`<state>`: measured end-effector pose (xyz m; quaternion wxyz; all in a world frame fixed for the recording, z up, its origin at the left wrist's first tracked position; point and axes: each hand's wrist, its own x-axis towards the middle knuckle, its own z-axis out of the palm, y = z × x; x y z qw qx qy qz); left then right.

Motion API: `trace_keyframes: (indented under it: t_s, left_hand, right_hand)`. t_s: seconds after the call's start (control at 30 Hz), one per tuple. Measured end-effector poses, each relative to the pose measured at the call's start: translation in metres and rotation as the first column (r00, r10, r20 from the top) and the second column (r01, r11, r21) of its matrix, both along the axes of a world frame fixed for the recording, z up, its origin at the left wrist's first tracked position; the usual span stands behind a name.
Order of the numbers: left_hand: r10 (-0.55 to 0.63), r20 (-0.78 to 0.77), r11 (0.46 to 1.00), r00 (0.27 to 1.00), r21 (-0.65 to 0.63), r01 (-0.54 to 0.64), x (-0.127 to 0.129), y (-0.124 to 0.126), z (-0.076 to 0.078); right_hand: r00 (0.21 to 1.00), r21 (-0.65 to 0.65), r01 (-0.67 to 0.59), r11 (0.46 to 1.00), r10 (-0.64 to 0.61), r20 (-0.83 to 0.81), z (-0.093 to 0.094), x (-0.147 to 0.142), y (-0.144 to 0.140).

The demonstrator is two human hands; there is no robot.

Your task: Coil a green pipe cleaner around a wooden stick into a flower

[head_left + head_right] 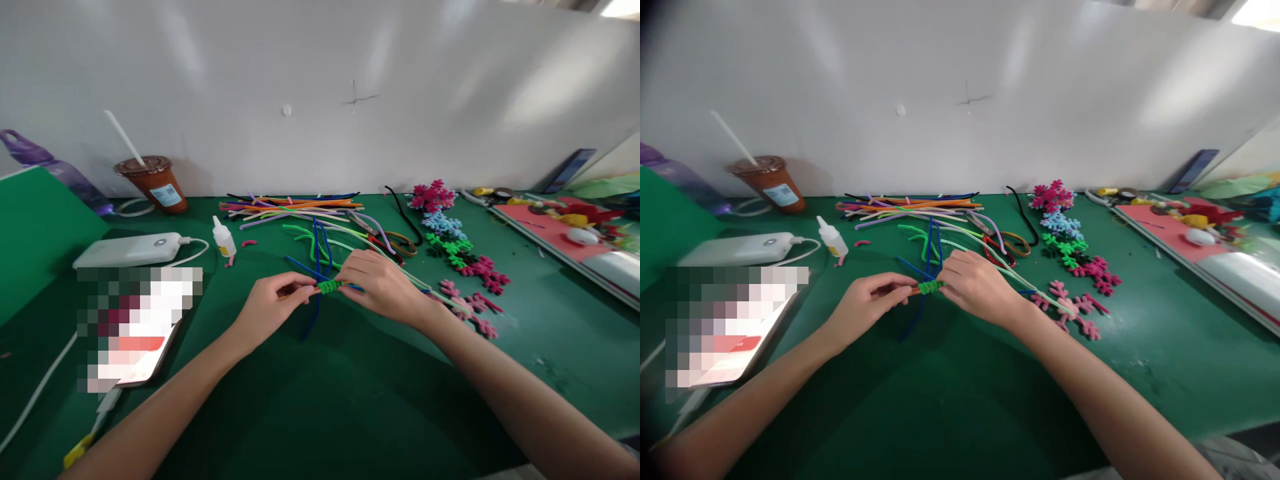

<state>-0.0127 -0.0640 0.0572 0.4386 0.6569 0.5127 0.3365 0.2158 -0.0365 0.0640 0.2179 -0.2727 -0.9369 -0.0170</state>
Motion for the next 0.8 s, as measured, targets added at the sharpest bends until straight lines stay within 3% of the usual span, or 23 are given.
trace_keyframes:
  t_s: [0.17,0.27,0.37,0.47,0.53,0.63,0.73,0.8]
  left_hand:
    - [0.224,-0.047,0.952,0.973,0.223,-0.209,-0.004,-0.001,0.000]
    - [0.344,-0.045,0.917,0.938,0.231,-0.325,-0.010,0.004,-0.001]
    - [0.381,-0.099,0.908,0.919,0.227,-0.352,-0.016,0.011,-0.007]
    - [0.345,-0.246,0.907,0.906,0.336,-0.255,-0.019,0.017,-0.015]
    - [0.358,-0.327,0.839,0.875,0.523,-0.147,-0.018,0.017,-0.018]
    - [0.347,-0.332,0.682,0.877,0.731,0.007,-0.011,0.010,-0.015]
    - [0.261,-0.366,0.602,0.893,0.785,0.146,-0.005,-0.001,-0.012]
    - [0.227,-0.391,0.592,0.892,0.783,0.193,-0.004,-0.006,-0.012]
  right_hand:
    - [0.993,0.071,0.116,0.991,-0.116,-0.002,-0.003,0.014,0.014]
    - [0.963,0.120,0.265,0.957,-0.256,-0.080,-0.006,0.021,0.021]
    - [0.927,0.027,0.321,0.947,-0.308,-0.214,-0.007,0.020,0.021]
    - [0.899,-0.150,0.275,0.950,-0.309,-0.311,-0.007,0.011,0.013]
    - [0.891,-0.238,0.239,0.941,-0.310,-0.332,-0.007,0.002,0.006]
    - [0.886,-0.303,0.196,0.932,-0.301,-0.352,-0.007,-0.011,-0.005]
    - [0.875,-0.317,0.161,0.934,-0.284,-0.392,-0.008,-0.023,-0.016]
    - [0.870,-0.288,0.139,0.948,-0.256,-0.422,-0.009,-0.030,-0.023]
